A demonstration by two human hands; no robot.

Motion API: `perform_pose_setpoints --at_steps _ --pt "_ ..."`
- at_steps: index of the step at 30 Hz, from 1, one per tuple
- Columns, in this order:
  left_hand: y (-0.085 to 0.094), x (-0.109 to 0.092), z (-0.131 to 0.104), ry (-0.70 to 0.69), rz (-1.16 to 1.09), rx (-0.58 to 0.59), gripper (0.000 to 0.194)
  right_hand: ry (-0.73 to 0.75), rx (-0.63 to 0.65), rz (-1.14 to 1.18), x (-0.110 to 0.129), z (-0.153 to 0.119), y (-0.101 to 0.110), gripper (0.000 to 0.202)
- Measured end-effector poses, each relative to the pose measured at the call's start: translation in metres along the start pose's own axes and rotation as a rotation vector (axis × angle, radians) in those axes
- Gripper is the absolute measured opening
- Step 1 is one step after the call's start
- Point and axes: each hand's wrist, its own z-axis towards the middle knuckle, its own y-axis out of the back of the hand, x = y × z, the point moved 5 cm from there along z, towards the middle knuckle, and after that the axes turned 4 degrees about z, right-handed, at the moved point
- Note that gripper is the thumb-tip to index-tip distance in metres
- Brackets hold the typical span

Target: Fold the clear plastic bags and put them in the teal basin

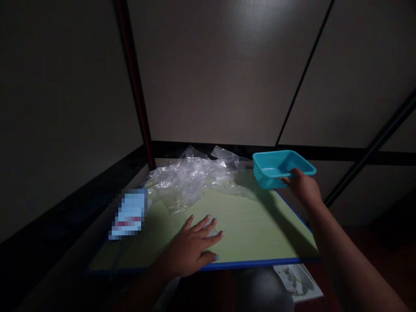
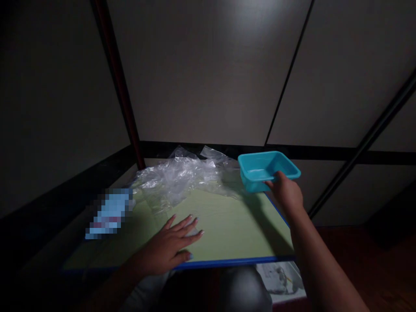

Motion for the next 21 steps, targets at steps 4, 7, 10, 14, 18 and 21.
perform_pose_setpoints --at_steps 4,7,10,14,18,21 --pt "-0.002 0.0 0.001 -0.013 0.032 -0.005 0.054 0.055 0.016 0.041 -0.006 -0.076 0.024 0.037" --pt "-0.004 -0.001 0.002 -0.017 0.062 0.004 0.054 0.083 0.044 0.085 -0.01 -0.121 0.029 0.032" --pt "-0.006 -0.001 0.004 -0.013 0.08 0.005 0.056 0.086 0.083 0.136 -0.01 -0.146 0.029 0.029" --pt "-0.007 0.0 0.004 -0.013 0.099 -0.004 0.058 0.075 0.133 0.183 -0.001 -0.158 0.025 0.028" --pt "-0.006 0.0 0.004 -0.027 0.094 -0.002 0.054 0.062 0.169 0.208 0.006 -0.158 0.021 0.03" --pt "-0.004 -0.002 0.003 -0.029 0.087 -0.01 0.053 0.087 0.179 0.232 0.007 -0.162 0.022 0.043"
